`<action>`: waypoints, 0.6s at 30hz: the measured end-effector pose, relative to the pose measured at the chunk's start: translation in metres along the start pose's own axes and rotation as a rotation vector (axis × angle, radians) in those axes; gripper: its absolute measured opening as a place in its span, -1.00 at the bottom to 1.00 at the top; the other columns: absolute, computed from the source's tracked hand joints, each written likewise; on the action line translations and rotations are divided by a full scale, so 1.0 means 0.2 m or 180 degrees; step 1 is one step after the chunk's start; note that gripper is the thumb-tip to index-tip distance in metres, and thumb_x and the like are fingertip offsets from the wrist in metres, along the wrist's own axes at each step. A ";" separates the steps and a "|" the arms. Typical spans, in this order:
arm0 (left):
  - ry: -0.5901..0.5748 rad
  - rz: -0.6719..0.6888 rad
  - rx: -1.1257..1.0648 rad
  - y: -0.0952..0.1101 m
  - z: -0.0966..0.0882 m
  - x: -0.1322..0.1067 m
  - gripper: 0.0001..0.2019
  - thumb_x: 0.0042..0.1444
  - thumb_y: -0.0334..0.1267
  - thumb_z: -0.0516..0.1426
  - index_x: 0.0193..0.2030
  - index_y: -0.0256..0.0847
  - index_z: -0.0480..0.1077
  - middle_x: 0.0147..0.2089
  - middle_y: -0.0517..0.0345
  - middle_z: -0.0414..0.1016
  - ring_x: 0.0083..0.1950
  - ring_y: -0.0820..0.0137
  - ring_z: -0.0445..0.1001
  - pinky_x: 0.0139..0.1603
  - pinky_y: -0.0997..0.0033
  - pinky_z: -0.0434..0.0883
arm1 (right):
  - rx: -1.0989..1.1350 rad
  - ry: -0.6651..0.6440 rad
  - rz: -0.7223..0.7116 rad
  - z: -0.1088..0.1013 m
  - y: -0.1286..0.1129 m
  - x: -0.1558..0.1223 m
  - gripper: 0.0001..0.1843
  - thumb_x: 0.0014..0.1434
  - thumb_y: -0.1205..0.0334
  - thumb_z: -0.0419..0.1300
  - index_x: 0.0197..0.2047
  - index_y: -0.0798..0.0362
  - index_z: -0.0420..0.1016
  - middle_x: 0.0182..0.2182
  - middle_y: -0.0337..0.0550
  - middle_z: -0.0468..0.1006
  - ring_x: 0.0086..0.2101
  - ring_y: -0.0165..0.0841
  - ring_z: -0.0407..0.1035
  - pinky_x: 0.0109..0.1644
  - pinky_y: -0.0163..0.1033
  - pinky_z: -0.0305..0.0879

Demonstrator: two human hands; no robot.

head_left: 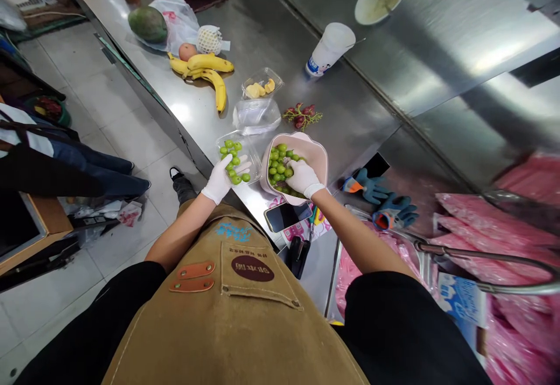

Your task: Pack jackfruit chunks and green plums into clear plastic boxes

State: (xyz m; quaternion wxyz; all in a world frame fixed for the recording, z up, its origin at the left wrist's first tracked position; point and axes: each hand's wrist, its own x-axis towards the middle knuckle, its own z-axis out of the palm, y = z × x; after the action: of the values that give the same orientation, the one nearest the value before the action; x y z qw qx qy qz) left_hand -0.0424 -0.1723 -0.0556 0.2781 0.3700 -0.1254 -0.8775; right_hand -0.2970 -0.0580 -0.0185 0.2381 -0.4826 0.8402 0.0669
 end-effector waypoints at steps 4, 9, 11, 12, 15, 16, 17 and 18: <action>0.0027 0.0025 -0.0037 0.00 0.00 0.01 -0.59 0.40 -0.05 0.27 0.26 -0.23 0.51 0.25 -0.21 0.69 0.29 -0.05 0.69 0.26 -0.01 0.65 | 0.0066 0.0052 0.0026 -0.08 0.02 0.04 -0.44 0.23 0.19 0.25 0.29 0.09 0.61 0.03 0.14 0.70 -0.02 0.07 0.59 0.20 0.06 0.51; 0.0152 0.0070 -0.0048 -0.01 -0.01 0.05 -0.44 0.34 0.11 0.33 0.33 -0.16 0.47 0.16 -0.17 0.72 0.19 -0.01 0.74 0.19 0.01 0.68 | 0.0165 0.0610 0.0281 -0.28 -0.01 0.06 -0.80 0.06 0.23 0.34 -0.18 0.00 0.60 -0.23 0.01 0.67 -0.21 -0.05 0.53 -0.06 0.00 0.50; 0.0198 0.0121 -0.0036 -0.03 -0.01 0.06 -0.43 0.35 0.13 0.32 0.33 -0.16 0.46 0.13 -0.15 0.73 0.17 0.02 0.75 0.14 0.07 0.69 | 0.0519 0.0850 0.0146 -0.36 -0.08 0.06 -0.84 0.06 0.20 0.36 -0.27 -0.03 0.52 -0.26 -0.06 0.64 -0.22 -0.12 0.50 -0.05 -0.03 0.48; 0.0221 0.0157 -0.0023 -0.03 -0.01 0.06 -0.44 0.36 0.14 0.32 0.33 -0.16 0.46 0.13 -0.14 0.73 0.16 0.04 0.75 0.12 0.10 0.69 | 0.0753 0.0938 -0.0014 -0.38 -0.14 0.05 -0.83 0.08 0.16 0.37 -0.28 -0.04 0.49 -0.26 -0.09 0.63 -0.22 -0.15 0.49 -0.03 -0.04 0.47; 0.0275 0.0262 0.0037 -0.06 0.00 0.07 -0.44 0.35 0.16 0.33 0.32 -0.14 0.47 0.12 -0.11 0.73 0.15 0.06 0.76 0.10 0.13 0.69 | 0.1354 0.0984 -0.0646 -0.37 -0.40 0.05 -0.78 0.16 0.07 0.35 -0.29 -0.04 0.42 -0.25 -0.13 0.62 -0.19 -0.19 0.45 0.05 -0.04 0.45; 0.0290 0.0288 0.0047 -0.07 0.01 0.08 -0.42 0.34 0.17 0.34 0.32 -0.13 0.47 0.12 -0.10 0.73 0.16 0.07 0.75 0.12 0.12 0.69 | 0.1448 0.0944 -0.0773 -0.35 -0.49 0.05 -0.78 0.17 0.07 0.35 -0.29 -0.04 0.41 -0.26 -0.15 0.61 -0.18 -0.19 0.45 0.06 -0.04 0.44; 0.0309 0.0333 0.0040 -0.08 0.01 0.08 -0.42 0.34 0.18 0.33 0.33 -0.12 0.47 0.12 -0.09 0.73 0.17 0.08 0.75 0.14 0.11 0.68 | 0.1470 0.0898 -0.0813 -0.32 -0.59 0.06 -0.78 0.19 0.07 0.35 -0.29 -0.04 0.40 -0.26 -0.16 0.61 -0.18 -0.19 0.45 0.07 -0.04 0.43; 0.0330 0.0408 0.0013 -0.09 0.01 0.09 -0.42 0.34 0.17 0.33 0.34 -0.12 0.47 0.13 -0.07 0.73 0.18 0.10 0.74 0.17 0.12 0.68 | 0.1423 0.0832 -0.0787 -0.29 -0.67 0.07 -0.77 0.20 0.07 0.35 -0.27 -0.03 0.41 -0.26 -0.15 0.61 -0.18 -0.18 0.45 0.07 -0.05 0.43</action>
State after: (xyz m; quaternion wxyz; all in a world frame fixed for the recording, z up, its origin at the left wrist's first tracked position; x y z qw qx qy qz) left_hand -0.0621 -0.1677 -0.0720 0.3391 0.4066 -0.1360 -0.8374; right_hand -0.2094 -0.1599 0.0410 0.2347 -0.5215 0.7924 -0.2123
